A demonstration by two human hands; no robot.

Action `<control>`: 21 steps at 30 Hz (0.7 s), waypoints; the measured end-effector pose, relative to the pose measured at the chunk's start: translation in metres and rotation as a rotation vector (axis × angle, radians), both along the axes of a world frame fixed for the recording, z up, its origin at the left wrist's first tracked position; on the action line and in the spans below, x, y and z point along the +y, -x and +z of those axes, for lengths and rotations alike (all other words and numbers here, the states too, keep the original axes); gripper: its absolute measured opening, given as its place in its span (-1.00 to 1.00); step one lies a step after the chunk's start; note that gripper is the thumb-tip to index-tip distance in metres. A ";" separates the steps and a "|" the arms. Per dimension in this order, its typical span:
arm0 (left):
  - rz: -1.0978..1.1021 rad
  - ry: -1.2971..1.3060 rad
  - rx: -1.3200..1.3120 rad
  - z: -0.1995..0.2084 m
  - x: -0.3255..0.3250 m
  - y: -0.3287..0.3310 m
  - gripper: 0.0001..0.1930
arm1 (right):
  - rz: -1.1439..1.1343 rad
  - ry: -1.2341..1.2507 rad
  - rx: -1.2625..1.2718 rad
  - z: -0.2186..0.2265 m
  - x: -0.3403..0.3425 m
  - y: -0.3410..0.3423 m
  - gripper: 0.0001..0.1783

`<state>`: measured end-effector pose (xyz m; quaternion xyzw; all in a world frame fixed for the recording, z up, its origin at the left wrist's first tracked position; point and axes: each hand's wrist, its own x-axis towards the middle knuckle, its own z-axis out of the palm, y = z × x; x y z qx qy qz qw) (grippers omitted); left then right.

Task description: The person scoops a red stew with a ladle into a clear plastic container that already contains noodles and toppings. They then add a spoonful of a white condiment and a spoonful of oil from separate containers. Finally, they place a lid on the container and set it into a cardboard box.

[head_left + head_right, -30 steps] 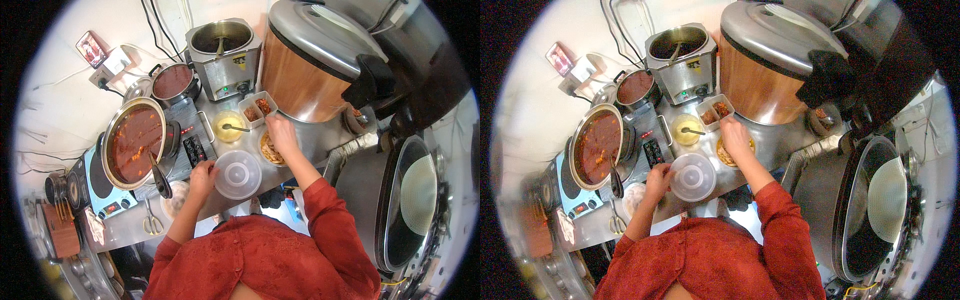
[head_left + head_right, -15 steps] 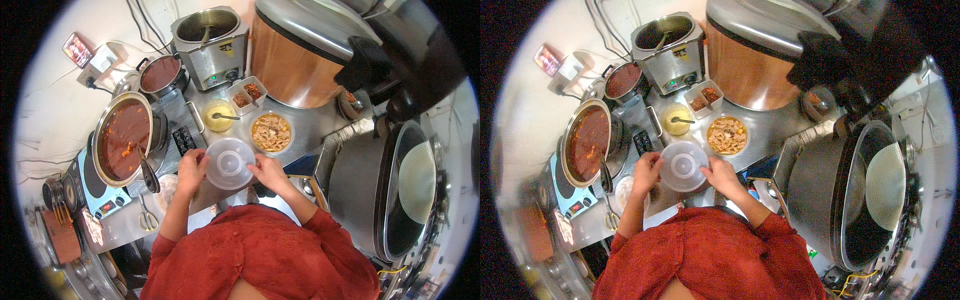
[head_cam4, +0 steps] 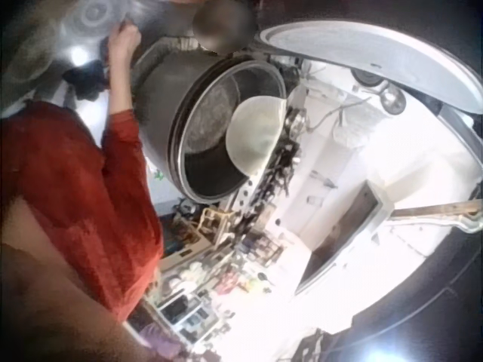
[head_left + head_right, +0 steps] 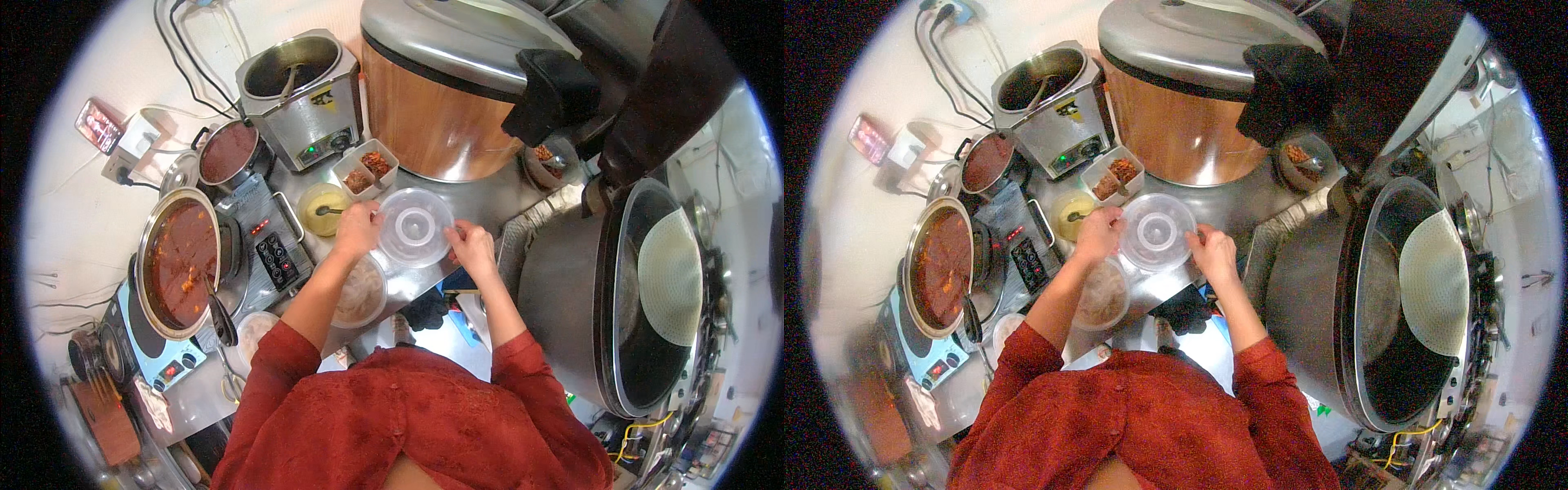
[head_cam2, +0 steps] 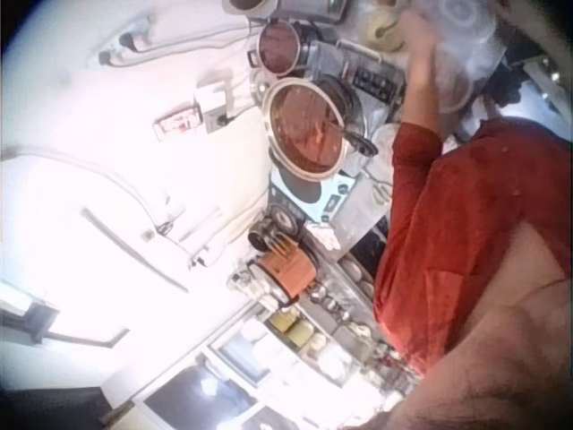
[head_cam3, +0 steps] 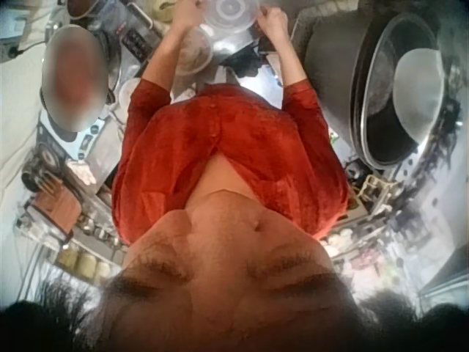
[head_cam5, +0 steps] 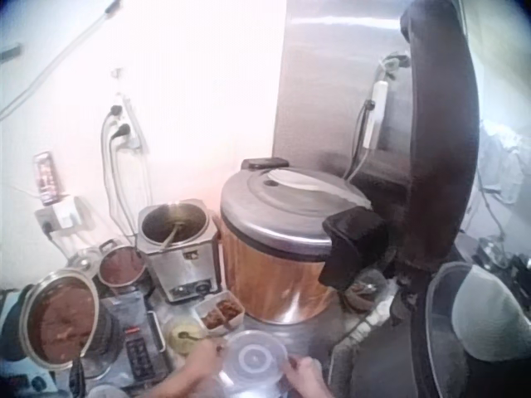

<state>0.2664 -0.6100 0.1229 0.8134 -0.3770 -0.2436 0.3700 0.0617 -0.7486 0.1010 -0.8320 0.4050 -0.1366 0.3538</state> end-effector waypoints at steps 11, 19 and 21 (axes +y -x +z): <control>0.039 0.077 -0.097 -0.022 0.002 0.000 -0.78 | -0.053 -0.425 -0.152 -0.008 0.001 -0.002 -0.71; 0.061 0.064 -0.057 -0.037 -0.001 -0.004 -0.80 | -0.018 -0.399 -0.188 -0.022 -0.004 -0.009 -0.73; -0.047 0.079 -0.490 -0.038 -0.004 -0.012 -0.78 | 0.014 -0.381 -0.150 -0.021 -0.003 -0.010 -0.67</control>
